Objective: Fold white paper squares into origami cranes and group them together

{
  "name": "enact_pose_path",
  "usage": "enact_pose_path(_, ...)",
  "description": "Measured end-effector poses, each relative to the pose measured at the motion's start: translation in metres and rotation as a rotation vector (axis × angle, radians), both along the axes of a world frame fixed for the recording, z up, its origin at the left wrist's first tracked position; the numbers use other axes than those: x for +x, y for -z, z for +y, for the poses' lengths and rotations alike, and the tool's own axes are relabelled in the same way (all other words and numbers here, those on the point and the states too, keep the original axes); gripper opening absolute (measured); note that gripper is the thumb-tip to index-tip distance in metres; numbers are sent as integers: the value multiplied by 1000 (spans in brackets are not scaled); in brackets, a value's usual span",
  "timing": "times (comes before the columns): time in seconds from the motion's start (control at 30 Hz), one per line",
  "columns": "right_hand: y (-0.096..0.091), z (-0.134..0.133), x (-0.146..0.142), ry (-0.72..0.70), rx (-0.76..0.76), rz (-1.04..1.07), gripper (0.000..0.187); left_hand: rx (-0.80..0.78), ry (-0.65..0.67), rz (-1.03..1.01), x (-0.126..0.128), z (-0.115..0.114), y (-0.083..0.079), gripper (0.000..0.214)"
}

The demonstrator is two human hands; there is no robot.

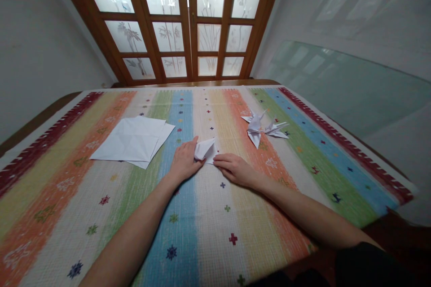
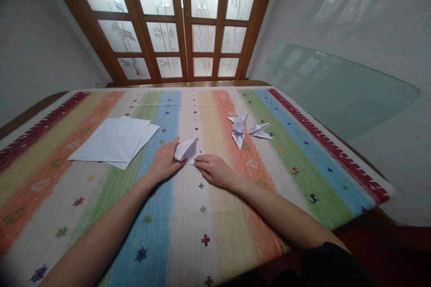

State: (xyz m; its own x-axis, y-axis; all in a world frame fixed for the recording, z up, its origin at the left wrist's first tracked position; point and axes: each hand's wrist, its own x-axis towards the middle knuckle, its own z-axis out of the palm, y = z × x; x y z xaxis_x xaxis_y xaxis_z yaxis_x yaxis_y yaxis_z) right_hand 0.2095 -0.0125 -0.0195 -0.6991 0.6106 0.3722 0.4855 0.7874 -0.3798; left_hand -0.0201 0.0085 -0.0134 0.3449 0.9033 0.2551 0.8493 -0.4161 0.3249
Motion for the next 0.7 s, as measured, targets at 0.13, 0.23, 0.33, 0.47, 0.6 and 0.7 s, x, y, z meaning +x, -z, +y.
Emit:
enact_pose_path(0.13, 3, 1, 2, -7, 30, -6, 29, 2, 4, -31, -1, 0, 0, 68)
enact_pose_path(0.23, 2, 1, 3, -18, 54, -2, 27, 6, 0, -18, -1, 0, 1, 68)
enact_pose_path(0.33, -3, 0, -1, -5, 86, -41, 25, 17, 0, -6, 0, 0, 2, 70)
enact_pose_path(0.47, -11, 1, -14, 10, 160, -189, 24, 31, -12, -17, 0, 1, 4, 71)
enact_pose_path(0.6, -12, 3, -20, 11, 221, -234, 24, 23, -69, -47, 0, 2, 5, 70)
enact_pose_path(0.7, -9, 3, -19, 21, 212, -170, 25, 31, -124, -78, -1, 3, 5, 63)
